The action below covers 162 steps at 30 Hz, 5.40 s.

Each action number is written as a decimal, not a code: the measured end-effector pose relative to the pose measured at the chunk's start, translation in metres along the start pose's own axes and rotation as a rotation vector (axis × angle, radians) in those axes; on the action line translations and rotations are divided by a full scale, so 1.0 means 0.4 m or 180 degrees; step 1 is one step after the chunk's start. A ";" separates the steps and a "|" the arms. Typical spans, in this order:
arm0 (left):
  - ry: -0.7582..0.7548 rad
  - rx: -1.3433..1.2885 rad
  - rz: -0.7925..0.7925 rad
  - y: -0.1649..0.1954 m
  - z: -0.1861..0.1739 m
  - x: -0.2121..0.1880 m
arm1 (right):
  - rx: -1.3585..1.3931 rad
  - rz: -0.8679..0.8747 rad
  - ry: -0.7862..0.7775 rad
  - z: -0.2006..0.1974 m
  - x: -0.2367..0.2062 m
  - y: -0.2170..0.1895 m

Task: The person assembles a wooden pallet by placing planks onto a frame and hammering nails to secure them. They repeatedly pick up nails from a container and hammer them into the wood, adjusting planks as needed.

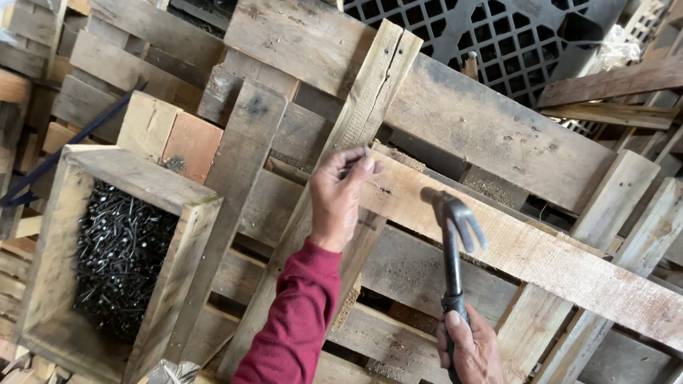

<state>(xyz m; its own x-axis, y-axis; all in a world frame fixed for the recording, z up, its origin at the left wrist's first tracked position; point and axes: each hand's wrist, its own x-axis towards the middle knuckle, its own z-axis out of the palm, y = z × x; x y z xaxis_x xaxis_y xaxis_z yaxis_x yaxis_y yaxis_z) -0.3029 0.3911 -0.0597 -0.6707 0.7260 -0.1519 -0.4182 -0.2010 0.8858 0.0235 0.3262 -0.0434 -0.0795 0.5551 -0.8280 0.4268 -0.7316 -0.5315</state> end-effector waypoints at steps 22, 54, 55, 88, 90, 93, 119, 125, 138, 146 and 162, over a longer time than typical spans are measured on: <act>0.0374 0.2263 0.1682 -0.092 0.028 -0.014 | -0.0985 -0.1328 -0.0541 0.111 -0.064 -0.303; 0.0281 0.2431 0.0756 -0.031 -0.054 -0.053 | -0.0025 0.0024 0.0162 0.010 -0.066 0.002; 0.0293 0.2468 0.0632 -0.040 -0.052 -0.049 | -0.0024 0.0024 0.0111 0.008 -0.054 0.022; 0.0194 0.1840 0.0518 -0.077 -0.062 -0.004 | -0.0393 -0.0200 -0.0285 0.089 -0.030 -0.333; 0.0136 0.2022 0.0252 -0.082 -0.062 0.003 | -0.1163 -0.0483 -0.0229 0.094 -0.038 -0.384; 0.0124 0.1839 0.0190 -0.081 -0.060 0.007 | -0.1940 -0.0898 -0.0699 0.110 -0.035 -0.496; 0.0297 0.1894 0.0716 -0.101 -0.053 0.006 | -0.5466 0.0045 -0.0390 0.239 -0.060 -0.861; 0.0177 0.2029 0.0678 -0.106 -0.062 0.000 | -0.5829 0.0489 -0.0152 0.233 -0.053 -0.848; 0.0213 0.1988 0.0866 -0.105 -0.061 0.000 | -0.5328 0.0263 -0.0181 0.197 -0.070 -0.803; 0.0130 0.1904 0.0961 -0.102 -0.063 -0.001 | -0.2781 -0.0576 -0.0357 0.111 -0.137 -0.693; 0.0195 0.2070 0.0810 -0.083 -0.071 -0.025 | -0.1268 0.0787 -0.1028 0.008 0.085 -0.705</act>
<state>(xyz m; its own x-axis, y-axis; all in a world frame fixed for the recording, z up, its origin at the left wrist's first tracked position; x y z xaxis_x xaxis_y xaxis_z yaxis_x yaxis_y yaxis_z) -0.2996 0.3717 -0.1001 -0.7406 0.6663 0.0875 0.1949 0.0883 0.9768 -0.1025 0.5501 0.0776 -0.1788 0.1913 -0.9651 0.7697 -0.5838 -0.2583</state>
